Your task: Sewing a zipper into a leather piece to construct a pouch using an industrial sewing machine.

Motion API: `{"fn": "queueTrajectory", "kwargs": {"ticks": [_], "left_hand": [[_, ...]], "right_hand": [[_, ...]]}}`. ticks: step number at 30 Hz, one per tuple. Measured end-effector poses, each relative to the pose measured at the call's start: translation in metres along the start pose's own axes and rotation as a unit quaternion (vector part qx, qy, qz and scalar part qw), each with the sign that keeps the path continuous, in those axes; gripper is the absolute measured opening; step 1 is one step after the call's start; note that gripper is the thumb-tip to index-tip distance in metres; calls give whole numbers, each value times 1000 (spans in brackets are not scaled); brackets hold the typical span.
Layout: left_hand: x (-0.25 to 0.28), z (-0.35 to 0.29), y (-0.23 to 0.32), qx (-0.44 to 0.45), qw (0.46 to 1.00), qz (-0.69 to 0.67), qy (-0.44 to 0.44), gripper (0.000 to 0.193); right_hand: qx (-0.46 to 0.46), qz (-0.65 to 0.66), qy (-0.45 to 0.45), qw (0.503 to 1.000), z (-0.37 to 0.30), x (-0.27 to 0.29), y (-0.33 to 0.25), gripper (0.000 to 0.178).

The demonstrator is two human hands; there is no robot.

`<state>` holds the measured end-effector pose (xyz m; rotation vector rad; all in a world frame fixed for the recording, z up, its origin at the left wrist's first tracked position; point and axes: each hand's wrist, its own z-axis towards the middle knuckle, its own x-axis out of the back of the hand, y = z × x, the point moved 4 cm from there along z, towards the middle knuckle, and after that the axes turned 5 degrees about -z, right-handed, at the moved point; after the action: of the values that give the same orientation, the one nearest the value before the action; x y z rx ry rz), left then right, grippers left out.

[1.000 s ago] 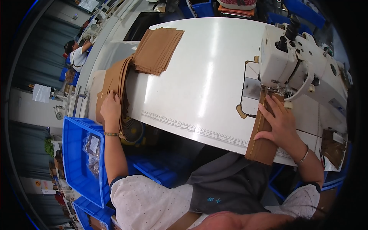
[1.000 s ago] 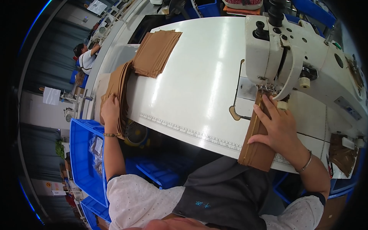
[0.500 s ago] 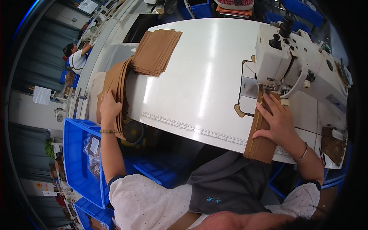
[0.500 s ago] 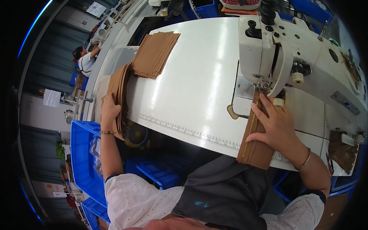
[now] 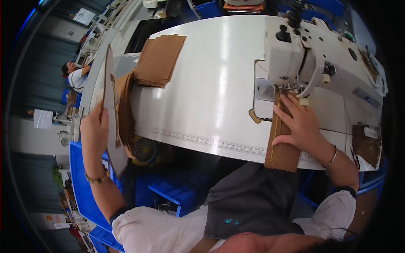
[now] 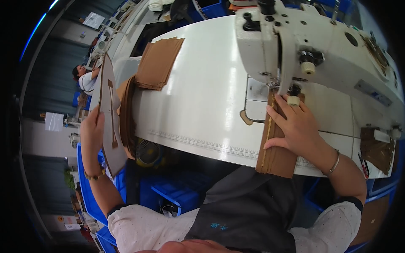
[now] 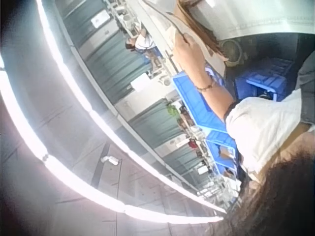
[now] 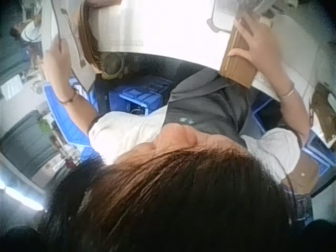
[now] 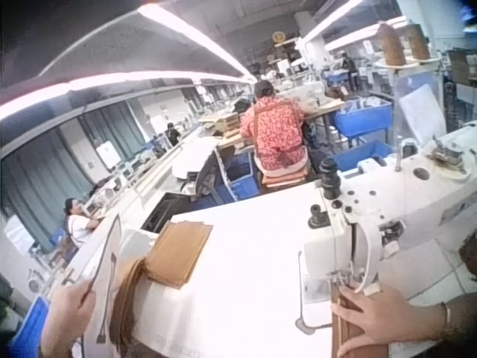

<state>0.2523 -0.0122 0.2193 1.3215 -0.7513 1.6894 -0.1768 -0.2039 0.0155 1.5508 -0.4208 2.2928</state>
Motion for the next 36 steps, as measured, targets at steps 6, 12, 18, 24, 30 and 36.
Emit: {"fn": "queueTrajectory", "kwargs": {"ticks": [6,12,18,24,30,36], "left_hand": [[-56,-59,161,-231,920,-103,-299,63],[-108,-91,233,-322,705,-433,-460,70],[-153,-75,272,-403,677,-492,-371,63],[-200,-48,280,-486,816,-291,-111,60],[-208,-76,285,-373,810,-408,-196,58],[-211,-54,286,-400,842,-322,-168,58]], "right_hand": [[-34,10,-52,998,-4,-4,3,99],[-8,-8,7,1000,-5,-3,3,90],[-18,-14,-23,999,-3,-14,7,58],[-17,-2,4,1000,-10,-12,5,62],[3,101,55,993,-10,-9,9,76],[-9,53,27,998,-11,-6,9,85]]}}
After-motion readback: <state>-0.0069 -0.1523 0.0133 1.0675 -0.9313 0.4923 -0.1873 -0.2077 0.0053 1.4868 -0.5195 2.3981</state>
